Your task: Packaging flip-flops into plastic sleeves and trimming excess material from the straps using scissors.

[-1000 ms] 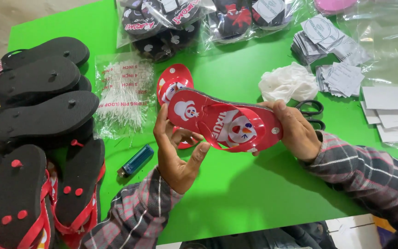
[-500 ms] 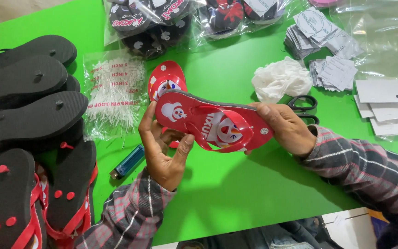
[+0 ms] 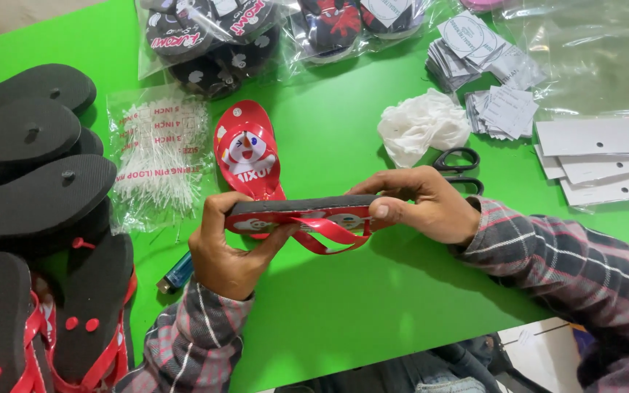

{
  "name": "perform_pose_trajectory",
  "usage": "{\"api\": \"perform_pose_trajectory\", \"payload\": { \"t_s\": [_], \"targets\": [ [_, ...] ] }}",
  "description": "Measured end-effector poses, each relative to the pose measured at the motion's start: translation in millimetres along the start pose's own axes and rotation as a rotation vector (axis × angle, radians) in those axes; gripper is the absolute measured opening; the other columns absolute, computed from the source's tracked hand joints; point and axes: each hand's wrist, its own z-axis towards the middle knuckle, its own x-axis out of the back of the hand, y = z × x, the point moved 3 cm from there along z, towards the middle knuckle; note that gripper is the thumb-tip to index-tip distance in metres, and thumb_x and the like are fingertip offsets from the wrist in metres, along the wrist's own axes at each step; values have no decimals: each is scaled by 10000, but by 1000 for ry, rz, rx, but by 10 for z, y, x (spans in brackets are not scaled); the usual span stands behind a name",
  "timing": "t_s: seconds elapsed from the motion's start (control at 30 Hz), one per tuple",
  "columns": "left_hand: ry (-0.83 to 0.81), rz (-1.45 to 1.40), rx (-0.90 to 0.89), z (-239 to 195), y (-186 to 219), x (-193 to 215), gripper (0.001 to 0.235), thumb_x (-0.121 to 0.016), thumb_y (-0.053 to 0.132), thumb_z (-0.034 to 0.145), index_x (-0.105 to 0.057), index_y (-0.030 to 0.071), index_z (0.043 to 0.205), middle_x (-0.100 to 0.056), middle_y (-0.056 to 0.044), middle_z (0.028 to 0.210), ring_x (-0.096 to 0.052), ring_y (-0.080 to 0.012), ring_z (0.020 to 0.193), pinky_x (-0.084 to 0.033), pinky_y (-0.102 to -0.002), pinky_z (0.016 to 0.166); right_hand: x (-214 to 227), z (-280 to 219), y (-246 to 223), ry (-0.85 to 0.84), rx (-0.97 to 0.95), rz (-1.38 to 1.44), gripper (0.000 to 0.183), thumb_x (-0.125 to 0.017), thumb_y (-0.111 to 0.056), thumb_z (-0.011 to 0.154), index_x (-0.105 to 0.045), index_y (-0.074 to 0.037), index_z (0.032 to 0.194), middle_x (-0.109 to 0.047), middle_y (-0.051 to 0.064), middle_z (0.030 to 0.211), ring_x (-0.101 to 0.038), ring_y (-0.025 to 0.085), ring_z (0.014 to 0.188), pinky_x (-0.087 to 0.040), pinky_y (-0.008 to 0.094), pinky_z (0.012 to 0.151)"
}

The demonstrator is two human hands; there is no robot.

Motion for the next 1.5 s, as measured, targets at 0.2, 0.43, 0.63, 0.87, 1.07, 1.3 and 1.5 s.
{"api": "perform_pose_trajectory", "payload": {
  "t_s": [0.2,0.43,0.63,0.87,1.07,1.3,1.5],
  "targets": [
    [-88,150,-107,-8,28,-29,393,-986,365,687,-699,176,878,-686,-21,661,-683,-223,561,-554,-292,587,64,11,-54,5,56,-92,338,-776,-285,879,-777,-51,1123,-763,77,785,-676,104,701,-616,315,663],
    [-93,132,-141,-33,-34,63,299,-792,291,905,-665,56,1039,-715,-31,777,-652,-133,599,-533,-292,534,521,108,-482,-50,290,-539,590,-786,-172,824,-556,21,1331,-669,241,1292,-739,270,994,-681,265,654],
    [-86,118,43,-104,-96,12,364,-653,401,968,-606,63,1095,-756,-70,831,-738,-189,661,-580,-278,519,1125,-126,-482,-169,-213,-1162,322,-829,-252,778,-760,-194,1087,-811,38,991,-768,179,696,-665,316,661],
    [-90,-20,307,-56,-105,12,377,-653,442,949,-624,87,1072,-711,-8,834,-630,-122,684,-534,-282,607,981,-252,-223,-272,-337,-1496,516,-793,-409,792,-629,-300,1269,-723,-58,1162,-699,189,994,-664,382,642],
    [-90,-186,393,-49,-159,8,398,-649,449,934,-583,86,1084,-752,-59,927,-734,-174,805,-629,-293,664,866,-252,-141,-318,-312,-1499,578,-731,-313,847,-529,-307,1389,-681,-42,1106,-732,214,807,-666,386,540],
    [-143,-194,-26,92,78,94,221,-651,162,1005,-569,49,1177,-704,-147,1131,-710,-273,1048,-580,-364,944,936,-241,-357,-156,-91,-1101,573,-775,-126,779,-648,-186,1335,-726,44,1126,-734,223,818,-610,374,744],
    [-256,-250,-190,153,185,111,154,-656,50,984,-587,23,1119,-670,-212,1159,-689,-348,1120,-584,-432,1015,892,-367,-699,71,25,-726,583,-784,53,750,-634,37,1312,-719,220,1188,-741,264,993,-640,356,927]
  ]
}}
